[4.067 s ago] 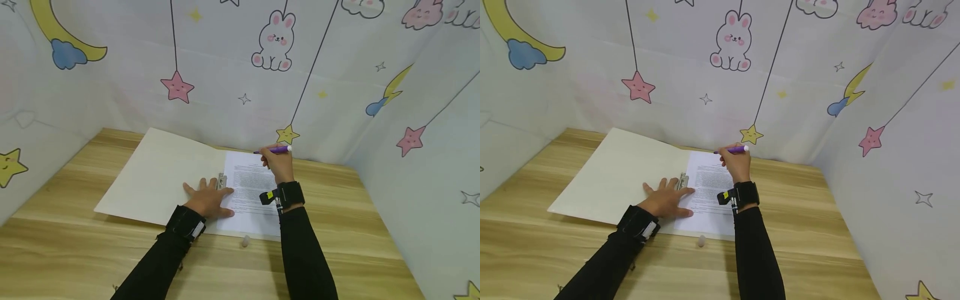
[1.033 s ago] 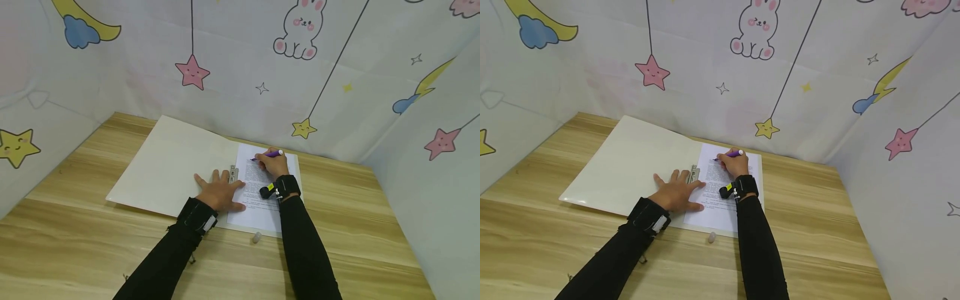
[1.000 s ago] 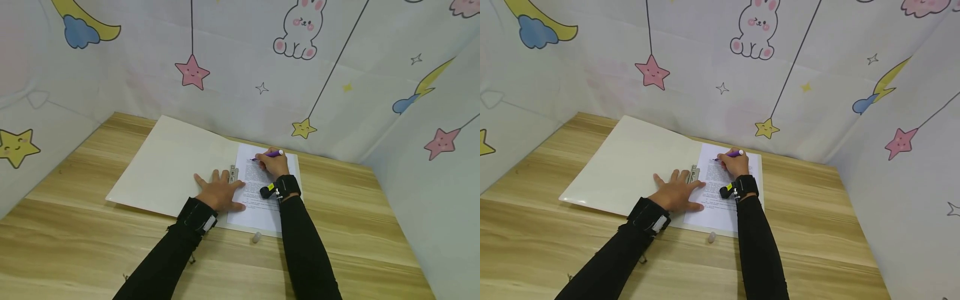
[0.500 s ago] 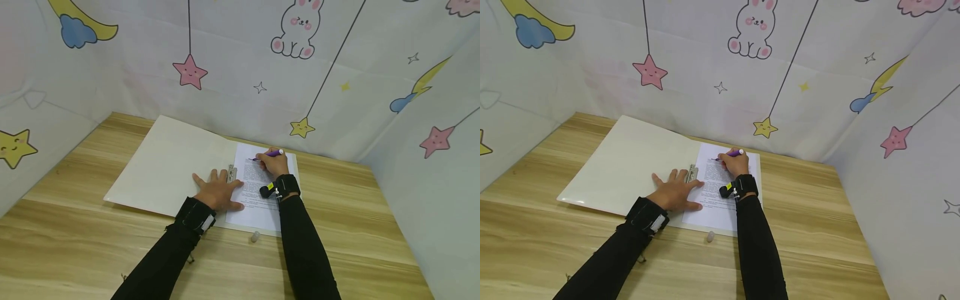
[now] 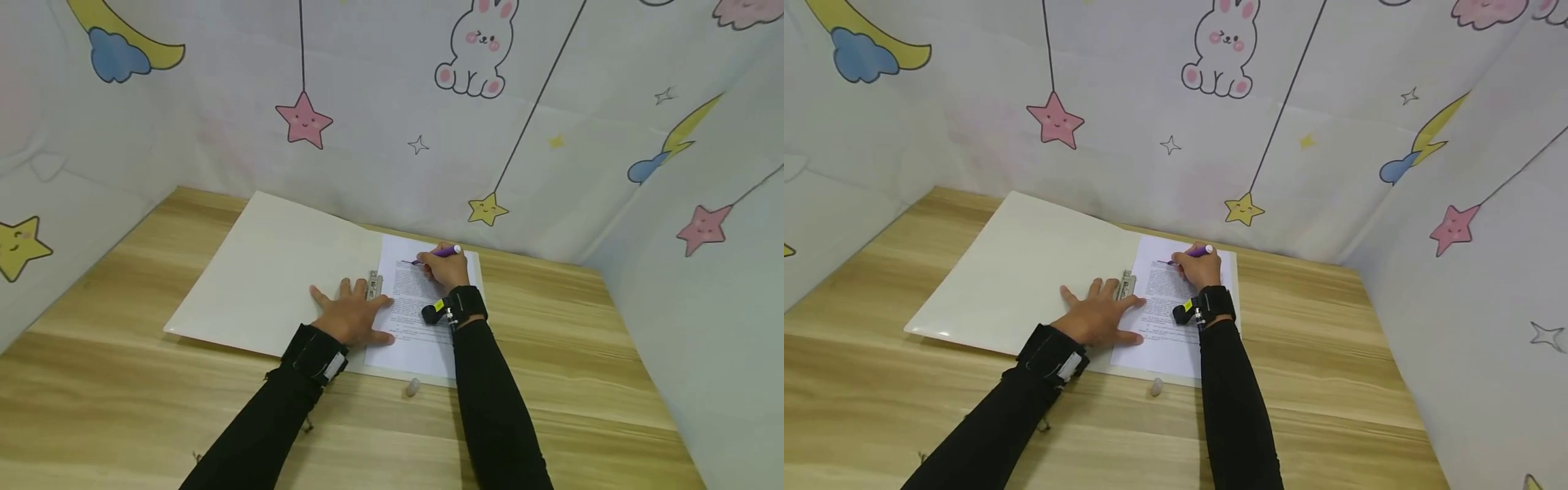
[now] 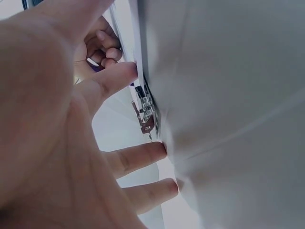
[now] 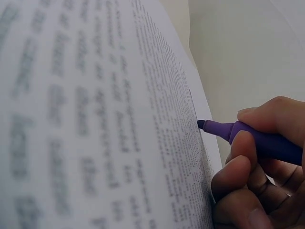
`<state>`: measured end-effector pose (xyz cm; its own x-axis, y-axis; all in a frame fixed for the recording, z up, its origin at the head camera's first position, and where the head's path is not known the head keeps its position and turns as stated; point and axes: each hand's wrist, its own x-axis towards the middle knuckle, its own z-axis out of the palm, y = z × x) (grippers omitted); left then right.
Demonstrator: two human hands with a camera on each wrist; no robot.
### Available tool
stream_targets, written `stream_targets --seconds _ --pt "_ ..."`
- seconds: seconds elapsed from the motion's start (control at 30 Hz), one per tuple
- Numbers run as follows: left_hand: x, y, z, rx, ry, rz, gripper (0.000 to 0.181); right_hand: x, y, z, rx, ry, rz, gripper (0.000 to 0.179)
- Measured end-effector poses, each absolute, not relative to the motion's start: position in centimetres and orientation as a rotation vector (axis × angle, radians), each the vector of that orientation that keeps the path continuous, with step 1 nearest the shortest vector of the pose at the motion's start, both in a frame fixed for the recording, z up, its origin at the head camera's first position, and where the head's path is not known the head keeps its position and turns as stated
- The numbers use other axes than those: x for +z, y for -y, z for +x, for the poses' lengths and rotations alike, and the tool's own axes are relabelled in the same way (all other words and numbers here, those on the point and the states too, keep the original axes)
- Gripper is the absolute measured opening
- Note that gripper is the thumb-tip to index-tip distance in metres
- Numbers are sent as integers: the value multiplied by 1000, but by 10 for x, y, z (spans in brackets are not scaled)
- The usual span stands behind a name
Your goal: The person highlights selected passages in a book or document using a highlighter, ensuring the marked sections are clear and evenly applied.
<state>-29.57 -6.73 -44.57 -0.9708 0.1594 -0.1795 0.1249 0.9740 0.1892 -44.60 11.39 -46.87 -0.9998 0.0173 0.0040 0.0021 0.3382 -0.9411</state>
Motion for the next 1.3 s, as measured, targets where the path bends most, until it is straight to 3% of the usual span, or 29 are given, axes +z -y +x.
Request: stream_targets --seconds 1.3 --pt "-446 66 -295 270 -2942 204 75 -466 -130 -447 1716 2546 -121 22"
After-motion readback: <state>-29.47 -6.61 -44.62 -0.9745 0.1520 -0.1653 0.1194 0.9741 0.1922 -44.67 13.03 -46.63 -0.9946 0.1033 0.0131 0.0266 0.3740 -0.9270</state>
